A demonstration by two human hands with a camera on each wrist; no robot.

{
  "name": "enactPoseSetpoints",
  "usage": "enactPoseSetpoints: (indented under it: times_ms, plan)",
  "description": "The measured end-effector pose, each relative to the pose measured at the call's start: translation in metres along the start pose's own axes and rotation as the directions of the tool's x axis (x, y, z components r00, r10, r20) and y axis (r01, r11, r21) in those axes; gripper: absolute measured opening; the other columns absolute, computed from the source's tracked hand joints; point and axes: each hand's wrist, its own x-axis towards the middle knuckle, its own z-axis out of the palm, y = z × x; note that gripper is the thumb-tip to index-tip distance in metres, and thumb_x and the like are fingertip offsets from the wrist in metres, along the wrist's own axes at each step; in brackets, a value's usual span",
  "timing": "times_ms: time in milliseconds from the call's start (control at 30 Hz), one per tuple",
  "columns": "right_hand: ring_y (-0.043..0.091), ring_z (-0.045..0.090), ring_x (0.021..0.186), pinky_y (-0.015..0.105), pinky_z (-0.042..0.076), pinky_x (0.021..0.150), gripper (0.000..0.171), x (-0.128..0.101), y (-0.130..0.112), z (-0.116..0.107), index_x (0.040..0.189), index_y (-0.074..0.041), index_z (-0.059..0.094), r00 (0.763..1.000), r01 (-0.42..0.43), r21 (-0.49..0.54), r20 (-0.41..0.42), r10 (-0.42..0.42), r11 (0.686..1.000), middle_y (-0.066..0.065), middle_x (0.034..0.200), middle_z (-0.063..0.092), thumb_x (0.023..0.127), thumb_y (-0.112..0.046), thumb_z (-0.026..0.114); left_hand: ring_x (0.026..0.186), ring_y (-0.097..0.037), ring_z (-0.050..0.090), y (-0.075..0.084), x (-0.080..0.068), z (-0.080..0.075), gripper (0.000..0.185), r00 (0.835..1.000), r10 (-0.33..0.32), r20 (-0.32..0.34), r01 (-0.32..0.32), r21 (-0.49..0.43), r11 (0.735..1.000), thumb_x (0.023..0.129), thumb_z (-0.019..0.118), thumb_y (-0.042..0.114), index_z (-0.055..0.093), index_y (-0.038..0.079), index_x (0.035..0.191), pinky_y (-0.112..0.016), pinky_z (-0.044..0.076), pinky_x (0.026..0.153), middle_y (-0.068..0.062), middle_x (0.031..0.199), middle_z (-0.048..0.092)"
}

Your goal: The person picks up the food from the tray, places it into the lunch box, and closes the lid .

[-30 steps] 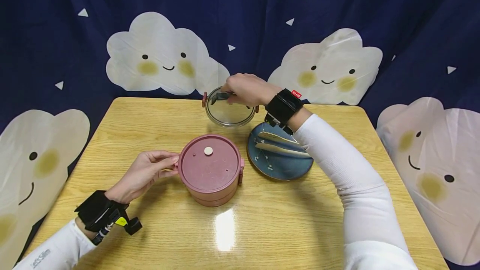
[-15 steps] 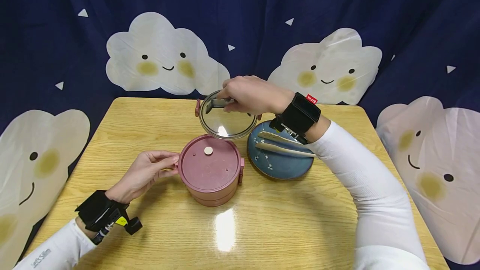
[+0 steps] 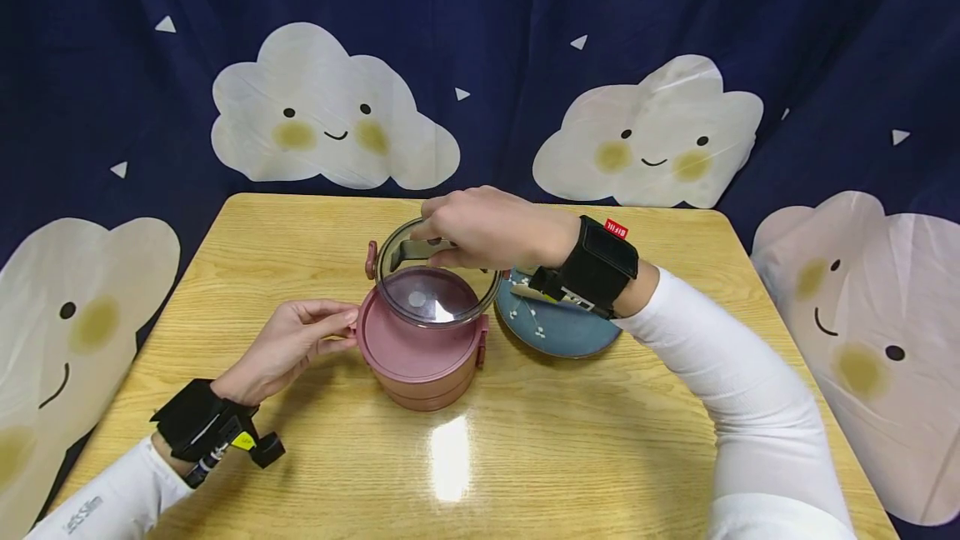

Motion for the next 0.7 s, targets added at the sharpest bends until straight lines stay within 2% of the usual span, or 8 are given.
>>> enactPoseSetpoints:
  times_ms: [133, 367, 700]
  plan:
    - [0.008, 0.06, 0.076, 0.024, 0.056, 0.065, 0.023, 0.0, -0.006, 0.006, 0.122, -0.018, 0.075, 0.999, 0.046, 0.0, -0.014, -0.046, 0.999, -0.003, 0.096, 0.065, 0.1, -0.024, 0.074, 0.091, -0.01, 0.077, 0.0, 0.0, 0.0, 0.013, 1.0, 0.001, 0.001, -0.001, -0.004, 1.0, 0.102, 0.067, 0.006, 0.078, 0.012, 0.107, -0.028, 0.065, 0.091, 0.003, 0.104, 0.08]
    - [0.007, 0.059, 0.076, 0.021, 0.053, 0.065, 0.023, 0.002, -0.015, 0.017, 0.122, -0.016, 0.075, 0.994, 0.107, 0.015, -0.026, -0.107, 0.994, -0.003, 0.095, 0.064, 0.1, -0.025, 0.074, 0.09, -0.009, 0.077, 0.0, -0.001, 0.0, 0.017, 1.0, 0.007, 0.006, -0.007, -0.006, 1.0, 0.103, 0.066, 0.005, 0.079, 0.016, 0.104, -0.027, 0.065, 0.091, 0.004, 0.103, 0.079]
    - [0.007, 0.06, 0.076, 0.022, 0.054, 0.065, 0.026, 0.008, -0.023, 0.031, 0.124, -0.014, 0.076, 0.993, 0.117, 0.022, 0.009, -0.117, 0.993, -0.001, 0.099, 0.067, 0.101, -0.027, 0.073, 0.092, -0.008, 0.077, -0.002, -0.001, -0.002, 0.021, 1.0, 0.019, 0.023, -0.019, -0.003, 1.0, 0.103, 0.065, 0.005, 0.079, 0.019, 0.104, -0.026, 0.065, 0.09, 0.005, 0.105, 0.08]
